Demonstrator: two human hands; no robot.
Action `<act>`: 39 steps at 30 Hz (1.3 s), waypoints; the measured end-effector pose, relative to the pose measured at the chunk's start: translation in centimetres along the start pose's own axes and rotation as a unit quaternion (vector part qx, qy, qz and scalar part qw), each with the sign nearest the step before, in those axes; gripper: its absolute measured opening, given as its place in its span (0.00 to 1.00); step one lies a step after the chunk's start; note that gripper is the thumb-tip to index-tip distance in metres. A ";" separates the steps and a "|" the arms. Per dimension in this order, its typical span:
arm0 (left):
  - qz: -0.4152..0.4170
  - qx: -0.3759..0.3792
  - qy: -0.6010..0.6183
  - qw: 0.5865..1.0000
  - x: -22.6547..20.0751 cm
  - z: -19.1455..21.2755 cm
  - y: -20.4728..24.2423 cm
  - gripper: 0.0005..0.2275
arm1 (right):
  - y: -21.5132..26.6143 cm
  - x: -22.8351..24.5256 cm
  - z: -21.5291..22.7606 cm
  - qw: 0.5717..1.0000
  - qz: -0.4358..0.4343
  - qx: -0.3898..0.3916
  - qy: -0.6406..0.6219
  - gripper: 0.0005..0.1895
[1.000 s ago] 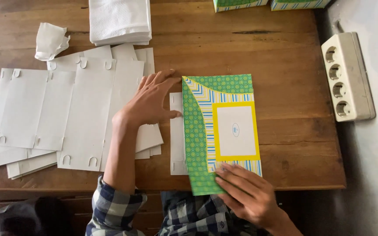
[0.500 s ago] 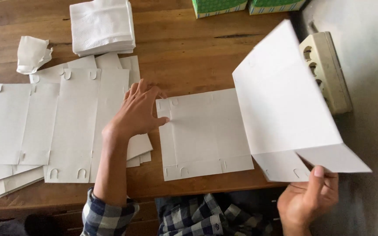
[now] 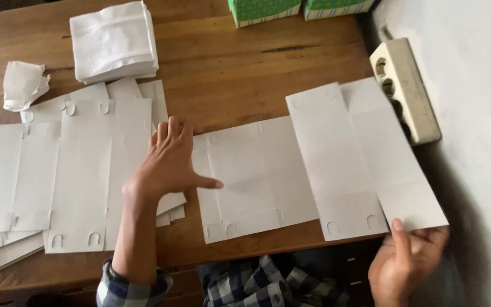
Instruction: The person folds a flat cardboard sheet along pre-scored lines and inserts a small patterned box into the center. They then fold the side flaps inward and tuck the top flap to secure the box inside, repeating the process with another sheet.
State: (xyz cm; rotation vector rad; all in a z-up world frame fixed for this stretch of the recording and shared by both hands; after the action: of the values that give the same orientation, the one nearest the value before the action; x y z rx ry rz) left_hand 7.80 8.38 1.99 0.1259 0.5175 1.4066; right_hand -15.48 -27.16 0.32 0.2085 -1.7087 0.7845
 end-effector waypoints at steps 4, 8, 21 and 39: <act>0.010 -0.008 -0.011 1.000 -0.5 -0.2 0.1 0.50 | -0.7 4.2 -1.6 0.941 0.298 0.104 0.125 0.34; 0.027 0.016 -0.009 0.999 -0.2 -0.5 0.0 0.48 | -0.8 6.3 -5.4 0.890 0.340 0.231 0.198 0.21; 0.048 0.093 0.085 0.991 -1.1 0.3 0.6 0.50 | 3.5 1.4 -14.8 0.703 0.293 0.558 0.330 0.29; 0.147 -0.027 0.567 0.810 -3.6 -6.2 12.0 0.24 | 3.1 1.6 -14.8 0.716 0.285 0.557 0.309 0.27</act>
State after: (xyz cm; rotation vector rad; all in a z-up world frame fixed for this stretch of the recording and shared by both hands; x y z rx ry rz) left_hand -5.94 5.75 2.10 -0.7746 1.4881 1.7050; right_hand -5.76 -15.56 1.90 0.1882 -0.4392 2.0396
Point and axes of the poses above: each hand's wrist, its own y-axis away from the middle knuckle, its own z-axis out of the back of the hand, x = y × z, the point moved 5 cm from there along -y, towards the middle knuckle, and after that the axes turned 13 degrees about z, right-handed, at the moved point
